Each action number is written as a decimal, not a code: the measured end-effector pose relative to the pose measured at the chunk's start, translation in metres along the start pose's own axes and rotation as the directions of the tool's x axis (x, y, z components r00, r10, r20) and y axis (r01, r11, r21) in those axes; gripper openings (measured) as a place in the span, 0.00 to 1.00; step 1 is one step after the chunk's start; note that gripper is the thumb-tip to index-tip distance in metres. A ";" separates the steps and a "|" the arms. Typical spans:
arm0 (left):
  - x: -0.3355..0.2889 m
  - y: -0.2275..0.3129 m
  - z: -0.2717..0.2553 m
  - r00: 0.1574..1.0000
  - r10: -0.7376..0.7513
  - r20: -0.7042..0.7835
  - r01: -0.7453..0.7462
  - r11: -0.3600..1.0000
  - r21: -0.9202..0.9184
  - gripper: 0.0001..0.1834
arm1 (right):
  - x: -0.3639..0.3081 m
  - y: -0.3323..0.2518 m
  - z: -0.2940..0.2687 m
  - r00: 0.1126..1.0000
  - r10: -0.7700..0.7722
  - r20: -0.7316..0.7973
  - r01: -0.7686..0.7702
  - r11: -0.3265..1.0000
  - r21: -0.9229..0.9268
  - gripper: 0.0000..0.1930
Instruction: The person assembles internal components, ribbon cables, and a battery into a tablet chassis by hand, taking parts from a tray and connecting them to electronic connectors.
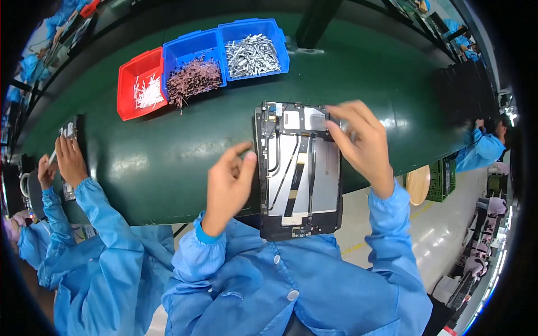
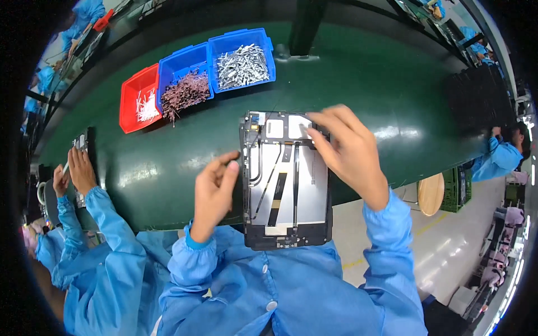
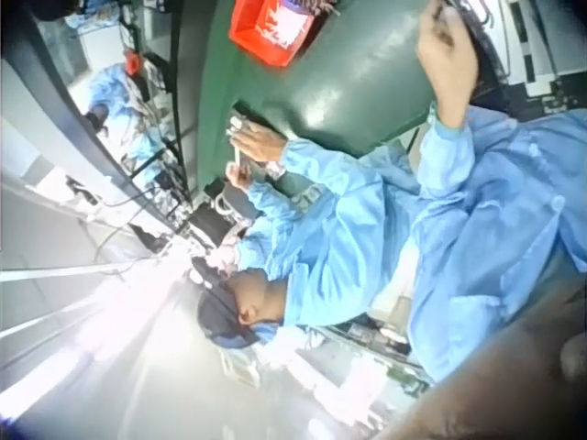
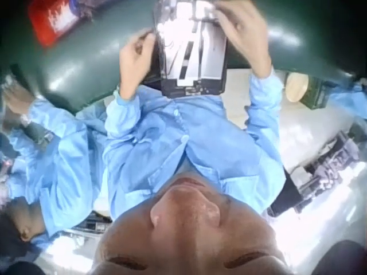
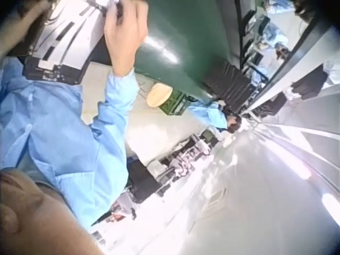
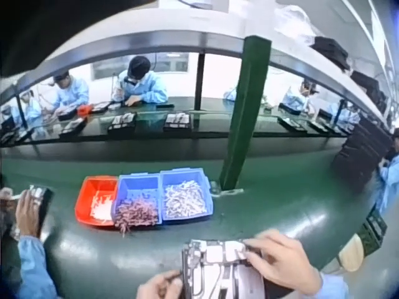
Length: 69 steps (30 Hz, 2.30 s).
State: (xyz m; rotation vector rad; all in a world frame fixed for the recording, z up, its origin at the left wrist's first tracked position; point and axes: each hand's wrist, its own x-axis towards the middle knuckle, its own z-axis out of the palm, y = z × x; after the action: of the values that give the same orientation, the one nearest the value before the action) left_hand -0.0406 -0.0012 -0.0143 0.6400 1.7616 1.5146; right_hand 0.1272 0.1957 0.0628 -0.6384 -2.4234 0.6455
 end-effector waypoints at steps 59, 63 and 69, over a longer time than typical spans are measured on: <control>0.034 0.063 0.009 0.963 -0.240 0.122 0.204 0.946 0.250 0.09 | 0.060 0.038 0.035 0.919 -0.237 0.316 0.125 0.933 0.336 0.08; 0.040 0.067 0.009 0.952 -0.277 0.128 0.242 0.941 0.238 0.09 | 0.060 0.038 0.033 0.914 -0.208 0.348 0.089 0.940 0.329 0.07; 0.053 0.065 -0.003 0.896 -0.383 0.226 0.352 0.921 0.164 0.10 | 0.060 0.037 0.033 0.910 -0.191 0.367 0.054 0.935 0.351 0.06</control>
State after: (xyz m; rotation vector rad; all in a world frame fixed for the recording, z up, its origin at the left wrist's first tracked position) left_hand -0.0809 0.0495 0.0387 0.4973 1.6688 1.0267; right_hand 0.0741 0.2481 0.0405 -0.2212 -2.5958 1.1981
